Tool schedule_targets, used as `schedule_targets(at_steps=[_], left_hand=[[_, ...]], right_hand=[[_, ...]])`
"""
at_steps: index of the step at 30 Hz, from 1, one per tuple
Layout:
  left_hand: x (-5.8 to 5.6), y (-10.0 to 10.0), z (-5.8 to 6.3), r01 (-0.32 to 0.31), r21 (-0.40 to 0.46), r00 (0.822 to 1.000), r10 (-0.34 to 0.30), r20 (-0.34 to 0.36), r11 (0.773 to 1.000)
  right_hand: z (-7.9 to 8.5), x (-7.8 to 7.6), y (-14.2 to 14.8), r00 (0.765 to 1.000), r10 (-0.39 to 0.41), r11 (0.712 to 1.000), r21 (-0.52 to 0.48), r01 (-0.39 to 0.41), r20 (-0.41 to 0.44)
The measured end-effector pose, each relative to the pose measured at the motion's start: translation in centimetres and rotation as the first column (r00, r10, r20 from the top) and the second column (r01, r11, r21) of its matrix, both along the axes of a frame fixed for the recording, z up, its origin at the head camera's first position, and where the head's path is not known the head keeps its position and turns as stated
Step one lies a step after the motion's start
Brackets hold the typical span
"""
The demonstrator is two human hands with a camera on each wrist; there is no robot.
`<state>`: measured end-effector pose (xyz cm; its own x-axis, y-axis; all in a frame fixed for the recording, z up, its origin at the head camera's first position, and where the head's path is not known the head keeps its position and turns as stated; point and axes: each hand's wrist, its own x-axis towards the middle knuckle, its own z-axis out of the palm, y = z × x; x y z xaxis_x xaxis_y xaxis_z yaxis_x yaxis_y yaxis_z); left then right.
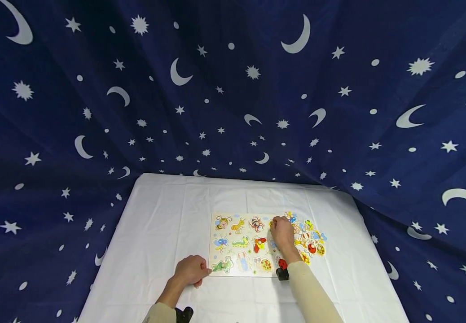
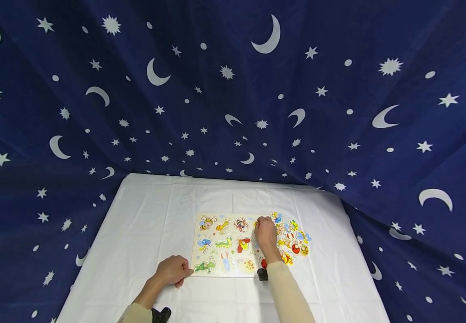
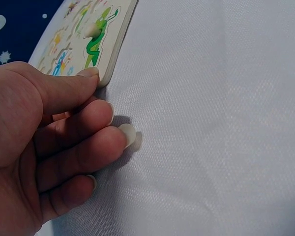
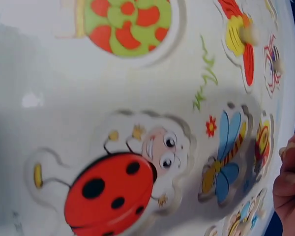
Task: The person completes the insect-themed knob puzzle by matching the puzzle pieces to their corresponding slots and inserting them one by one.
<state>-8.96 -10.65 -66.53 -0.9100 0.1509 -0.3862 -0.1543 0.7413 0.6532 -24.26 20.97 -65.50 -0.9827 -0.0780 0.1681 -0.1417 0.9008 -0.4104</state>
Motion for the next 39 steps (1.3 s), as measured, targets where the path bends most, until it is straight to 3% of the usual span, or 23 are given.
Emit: schedule_targets(at_steps=[7, 17, 21, 26, 34, 39], left_hand=[[-0.1, 0.1, -0.1, -0.005, -0.017, 1.000, 0.005, 0.026, 1.000], [0.0, 0.1, 0.3, -0.008, 0.002, 1.000, 0.008, 0.006, 1.000], [0.0, 0.1, 0.3, -0.011, 0.005, 1.000, 0.011, 0.016, 1.000], [-0.1, 0.1, 0.2, -0.011, -0.006, 1.000, 0.011, 0.026, 1.000], [0.1, 0.1, 0.3, -0.006, -0.025, 1.000, 0.006, 0.022, 1.000], [0.1, 0.2, 0.2, 0.001, -0.017, 1.000, 0.000, 0.020, 1.000]], right_hand=[[-0.3, -0.1, 1.7, 0.997, -0.070, 0.996, 0.063, 0.068, 0.033], [-1.0, 0.0, 3.9, 0.991, -0.122, 0.991, 0.063, 0.118, 0.060], [-1.2, 0.1, 3.9, 0.994, -0.103, 0.993, 0.055, 0.100, 0.043], [-1.4, 0.2, 3.7, 0.993, -0.084, 0.995, 0.053, 0.080, 0.085], [-2.0, 0.2, 3.3, 0.979, -0.122, 0.991, 0.068, 0.112, 0.165], [-1.9, 0.3, 3.4, 0.971, -0.162, 0.986, -0.003, 0.165, 0.173]])
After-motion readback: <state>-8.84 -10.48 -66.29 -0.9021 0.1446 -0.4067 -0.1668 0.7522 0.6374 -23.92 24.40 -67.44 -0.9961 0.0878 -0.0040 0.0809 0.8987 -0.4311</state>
